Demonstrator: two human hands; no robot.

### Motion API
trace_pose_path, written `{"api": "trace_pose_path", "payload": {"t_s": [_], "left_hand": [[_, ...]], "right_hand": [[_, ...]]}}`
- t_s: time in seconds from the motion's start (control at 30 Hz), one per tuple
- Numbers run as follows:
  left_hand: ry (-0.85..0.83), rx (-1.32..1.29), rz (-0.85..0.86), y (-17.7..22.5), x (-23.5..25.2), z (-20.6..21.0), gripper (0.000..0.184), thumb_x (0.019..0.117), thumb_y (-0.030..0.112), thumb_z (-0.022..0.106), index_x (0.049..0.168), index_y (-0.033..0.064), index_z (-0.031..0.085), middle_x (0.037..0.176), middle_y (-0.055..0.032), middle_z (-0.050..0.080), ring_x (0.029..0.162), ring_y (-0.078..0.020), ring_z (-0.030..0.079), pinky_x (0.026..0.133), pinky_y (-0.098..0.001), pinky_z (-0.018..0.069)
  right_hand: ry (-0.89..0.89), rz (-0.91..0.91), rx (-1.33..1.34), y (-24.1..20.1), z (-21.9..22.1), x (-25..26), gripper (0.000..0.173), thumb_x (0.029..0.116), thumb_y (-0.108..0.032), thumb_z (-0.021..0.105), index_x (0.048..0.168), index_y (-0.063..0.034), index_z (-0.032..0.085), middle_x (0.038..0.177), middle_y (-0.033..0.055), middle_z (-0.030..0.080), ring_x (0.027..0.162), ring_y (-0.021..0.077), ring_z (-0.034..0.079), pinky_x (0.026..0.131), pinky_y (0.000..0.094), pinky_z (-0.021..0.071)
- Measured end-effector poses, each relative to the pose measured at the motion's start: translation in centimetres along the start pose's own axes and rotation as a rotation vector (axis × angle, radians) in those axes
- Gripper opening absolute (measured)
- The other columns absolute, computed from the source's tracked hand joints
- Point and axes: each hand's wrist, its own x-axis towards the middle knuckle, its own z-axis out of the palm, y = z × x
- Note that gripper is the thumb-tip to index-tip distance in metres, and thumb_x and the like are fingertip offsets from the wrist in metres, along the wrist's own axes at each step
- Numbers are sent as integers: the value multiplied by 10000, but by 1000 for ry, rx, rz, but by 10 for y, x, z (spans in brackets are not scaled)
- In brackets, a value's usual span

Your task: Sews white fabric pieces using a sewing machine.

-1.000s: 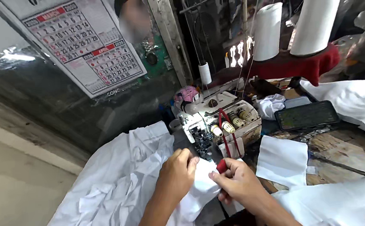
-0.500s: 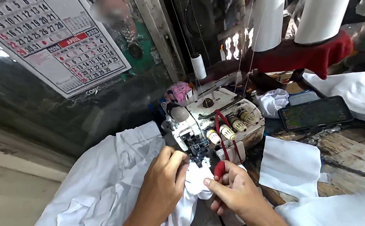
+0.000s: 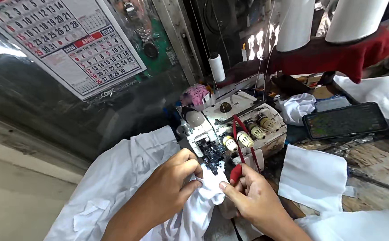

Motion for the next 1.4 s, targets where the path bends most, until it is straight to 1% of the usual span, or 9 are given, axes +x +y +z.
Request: {"api": "trace_pose_path", "payload": {"t_s": [0.07, 0.13, 0.27, 0.5, 0.63, 0.83, 1.07, 1.17, 1.4], "left_hand": [[40, -83, 33, -3, -2, 2, 57, 900, 347, 725, 915, 292, 726, 1040, 154, 636, 784, 24, 591, 598, -174, 515], [18, -216, 55, -9, -4, 4, 66, 923, 309, 727, 907, 247, 742, 1100, 136, 682, 774, 6, 639, 605, -186, 564], [-69, -350, 60, -9, -2, 10, 77, 966, 249, 683, 981, 190, 731, 1117, 101, 700, 741, -16, 650, 640, -208, 588], [-56, -141, 118, 2, 9, 5, 63, 964, 252, 661, 1003, 239, 710, 809, 119, 632, 577, 6, 541, 521, -187, 499], [-48, -29, 138, 3, 10, 1, 132, 961, 245, 654, 1062, 239, 739, 884, 103, 610, 676, 9, 541, 601, -179, 495], [35, 5, 107, 9, 11, -6, 26, 912, 281, 707, 907, 268, 729, 987, 102, 575, 753, 13, 565, 592, -181, 518], [-68, -178, 101, 11, 11, -11, 76, 972, 254, 663, 981, 228, 733, 1021, 115, 674, 688, -5, 630, 579, -199, 581], [-136, -304, 56, 11, 10, -11, 84, 998, 253, 654, 1034, 218, 722, 788, 81, 688, 555, -49, 619, 483, -211, 549], [-91, -293, 96, 12, 14, -19, 58, 969, 247, 683, 979, 213, 728, 744, 88, 650, 545, -36, 575, 479, -201, 508]], "right_hand": [[58, -139, -156, -1, -1, 1, 276, 915, -361, 726, 1072, -158, 625, 720, -55, 621, 556, 77, 571, 490, 247, 494], [46, -254, -267, -9, -4, 3, 273, 903, -307, 714, 1125, -190, 609, 877, -72, 660, 657, 50, 627, 563, 239, 565], [-220, -230, -258, -31, -9, 10, 271, 973, -232, 648, 1235, -213, 581, 1094, -28, 683, 659, 110, 682, 564, 307, 636], [-165, -308, -313, -32, -5, 0, 220, 935, -239, 728, 1113, -188, 609, 951, -66, 701, 629, 70, 646, 553, 256, 589], [-164, -364, -377, -27, -7, -1, 213, 931, -235, 707, 1115, -179, 614, 945, -77, 676, 654, 38, 615, 575, 220, 557], [-317, -251, -364, -43, -13, 13, 215, 982, -301, 686, 1131, -192, 575, 920, -34, 673, 590, 83, 645, 544, 279, 610], [-253, -297, -344, -42, -16, 19, 261, 868, -240, 798, 1052, -207, 615, 868, -62, 672, 609, 67, 611, 545, 248, 554], [-327, -220, -332, -42, -17, 21, 261, 878, -244, 778, 1073, -211, 608, 859, -47, 657, 578, 74, 577, 527, 252, 522], [-408, -145, -183, -66, -11, 16, 218, 971, -222, 716, 1125, -152, 579, 863, 53, 677, 506, 162, 636, 435, 308, 583]]}}
